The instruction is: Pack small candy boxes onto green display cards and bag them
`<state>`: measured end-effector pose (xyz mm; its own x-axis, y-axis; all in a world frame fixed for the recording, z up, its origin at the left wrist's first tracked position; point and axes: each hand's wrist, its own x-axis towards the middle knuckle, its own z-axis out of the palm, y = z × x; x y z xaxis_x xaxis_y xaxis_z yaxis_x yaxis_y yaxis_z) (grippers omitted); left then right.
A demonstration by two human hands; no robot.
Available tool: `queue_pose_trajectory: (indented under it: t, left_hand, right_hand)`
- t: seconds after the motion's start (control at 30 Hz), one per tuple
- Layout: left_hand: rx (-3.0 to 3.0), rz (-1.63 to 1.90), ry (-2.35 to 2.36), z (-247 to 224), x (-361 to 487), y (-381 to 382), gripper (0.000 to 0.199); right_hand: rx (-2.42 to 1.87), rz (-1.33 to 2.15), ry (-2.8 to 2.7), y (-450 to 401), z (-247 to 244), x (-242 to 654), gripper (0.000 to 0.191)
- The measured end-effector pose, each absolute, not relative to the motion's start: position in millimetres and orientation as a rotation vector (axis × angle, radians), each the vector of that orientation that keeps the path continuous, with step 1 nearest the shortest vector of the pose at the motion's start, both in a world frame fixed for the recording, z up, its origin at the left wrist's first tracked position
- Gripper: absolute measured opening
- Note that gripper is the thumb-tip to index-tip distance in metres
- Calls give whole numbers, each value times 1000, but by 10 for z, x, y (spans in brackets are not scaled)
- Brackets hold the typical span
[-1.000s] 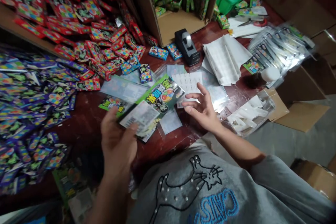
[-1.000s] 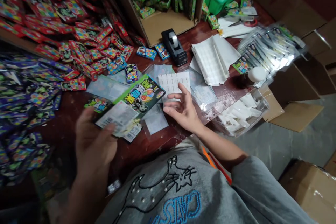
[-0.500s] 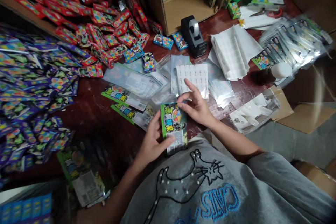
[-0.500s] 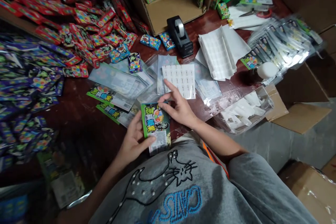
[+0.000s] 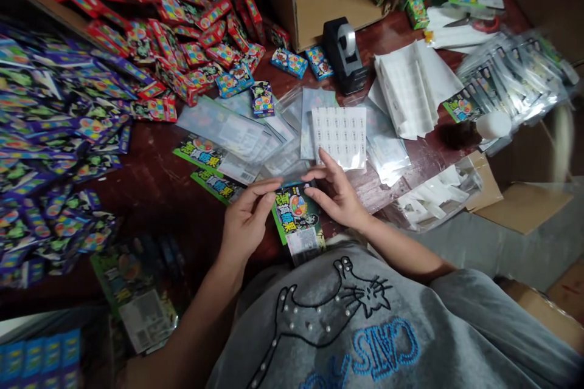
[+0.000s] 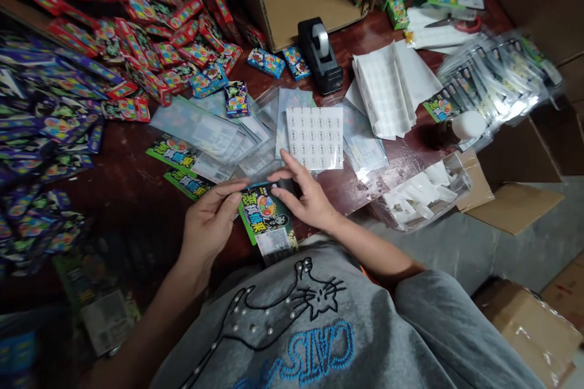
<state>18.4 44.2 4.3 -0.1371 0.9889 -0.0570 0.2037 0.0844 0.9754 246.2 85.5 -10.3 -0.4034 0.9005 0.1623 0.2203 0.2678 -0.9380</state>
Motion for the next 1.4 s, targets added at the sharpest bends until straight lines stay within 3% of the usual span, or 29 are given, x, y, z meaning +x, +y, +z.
queue_pose_trajectory:
  t: [0.13, 0.3, 0.4, 0.57, 0.7, 0.87, 1.07, 1.2, 1.33, 1.4]
  left_hand:
    - [1132, 1254, 1387, 136, 203, 497, 40]
    - [1169, 1042, 1431, 374, 242, 537, 23]
    - [1060, 1003, 1462, 458, 268, 596, 22]
    - [906, 993, 1430, 439, 237, 720, 19]
    - [966, 954, 1403, 427, 162, 671, 26]
    - [1140, 974, 1367, 385, 182, 529, 35]
    - [1208, 1037, 1378, 340, 287, 543, 27]
    - [1223, 1039, 1405, 363, 302, 529, 31]
    - [1206, 1072, 1383, 414, 314, 444, 28]
    - [1196, 1092, 1379, 443, 322, 381, 26]
  right_hand:
    - [-976, 1314, -1761, 920, -5, 2465, 97]
    - [-965, 1562, -1592, 996, 165, 2494, 96]
    - [-959, 1664, -1448, 1066, 242, 2468, 97]
    - [-1061, 1894, -1183, 1219, 343, 2395, 115]
    - [-1012, 1949, -1149, 1196, 356, 2471, 118]
    - [-847, 1855, -1475, 1092, 388, 2743, 89]
    - [-810, 1388, -2045, 1385, 776, 2812, 22]
    - [-743, 1344, -2378, 1493, 848, 2657, 11]
    - [-847, 1130, -2408, 1379, 763, 2562, 28]
    - [-801, 987, -2403, 1307, 735, 2546, 26]
